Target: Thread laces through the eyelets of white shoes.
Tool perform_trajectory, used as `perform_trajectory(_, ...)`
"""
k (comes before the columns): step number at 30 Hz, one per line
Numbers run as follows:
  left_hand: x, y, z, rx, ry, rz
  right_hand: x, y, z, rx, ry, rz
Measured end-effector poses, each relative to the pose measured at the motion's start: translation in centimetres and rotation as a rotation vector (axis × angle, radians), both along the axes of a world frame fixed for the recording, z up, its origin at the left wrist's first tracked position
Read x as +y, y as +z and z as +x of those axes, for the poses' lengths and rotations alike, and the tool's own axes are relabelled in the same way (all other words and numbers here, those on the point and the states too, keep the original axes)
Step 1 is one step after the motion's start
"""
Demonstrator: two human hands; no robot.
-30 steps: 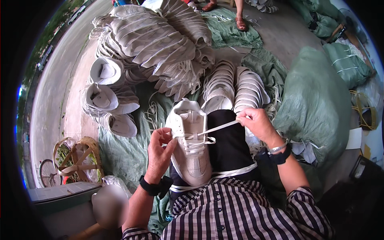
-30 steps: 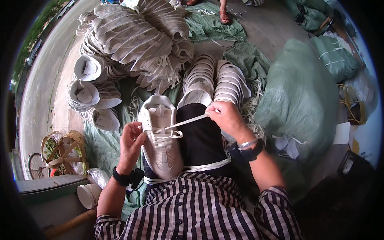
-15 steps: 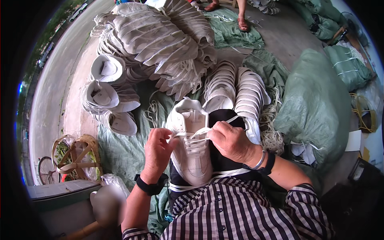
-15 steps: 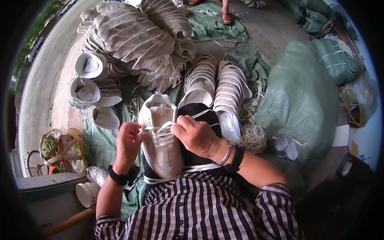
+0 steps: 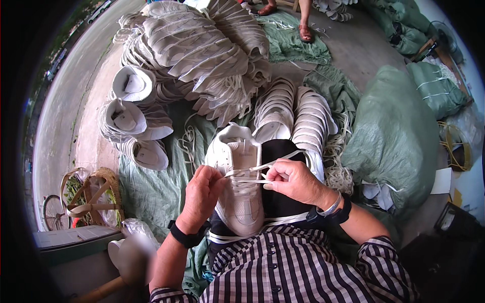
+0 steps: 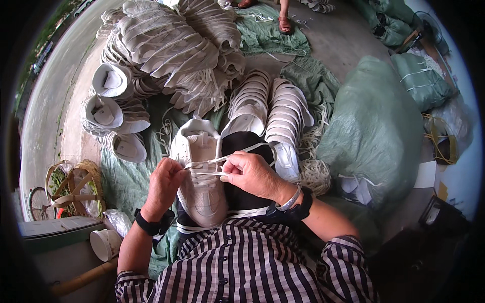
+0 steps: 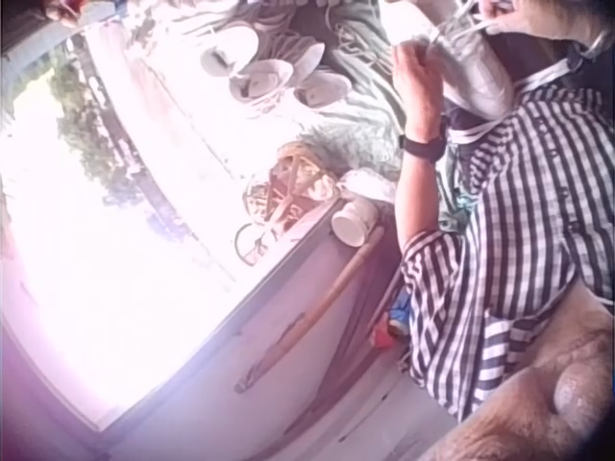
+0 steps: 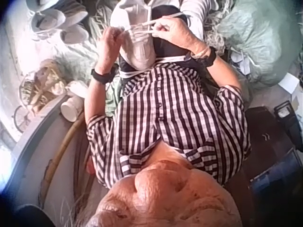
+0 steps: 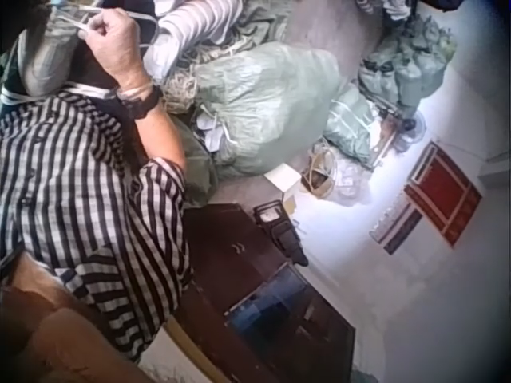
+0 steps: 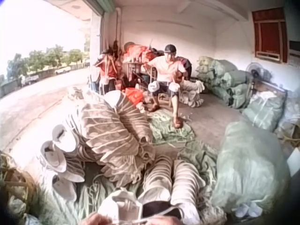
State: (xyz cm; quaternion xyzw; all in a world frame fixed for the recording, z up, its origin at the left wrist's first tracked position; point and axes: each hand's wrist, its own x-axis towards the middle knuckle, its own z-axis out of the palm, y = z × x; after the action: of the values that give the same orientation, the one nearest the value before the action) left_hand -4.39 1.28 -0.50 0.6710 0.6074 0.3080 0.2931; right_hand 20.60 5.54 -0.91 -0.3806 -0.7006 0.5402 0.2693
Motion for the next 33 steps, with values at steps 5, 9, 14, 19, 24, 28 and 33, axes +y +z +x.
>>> perform_trajectory(5,0.5,-0.2,-0.4,0.130,0.040,0.169,0.1,0.3,-0.3,-0.242,0.027,0.207)
perform_trajectory(9,0.7,0.0,-0.4,0.041,0.082,0.176,0.3,-0.4,-0.1,-0.228,0.040,0.369)
perform_trajectory(14,1.7,-0.6,-1.7,0.106,0.036,0.169,0.5,1.3,-0.8,-0.315,0.187,0.254)
perform_trajectory(19,2.6,-0.5,-3.0,0.164,0.048,0.261,0.7,0.0,-1.5,-0.288,0.174,0.811)
perform_trajectory(24,2.3,-1.1,-2.6,0.164,0.059,0.237,1.5,-0.3,-1.9,-0.222,0.146,1.022)
perform_trajectory(28,2.2,-0.9,-2.3,0.169,0.114,0.231,1.8,-0.1,-2.3,-0.370,0.049,1.052)
perform_trajectory(33,1.5,-0.9,-2.3,0.141,0.117,0.254,0.2,0.0,-1.9,-0.308,0.045,0.738)
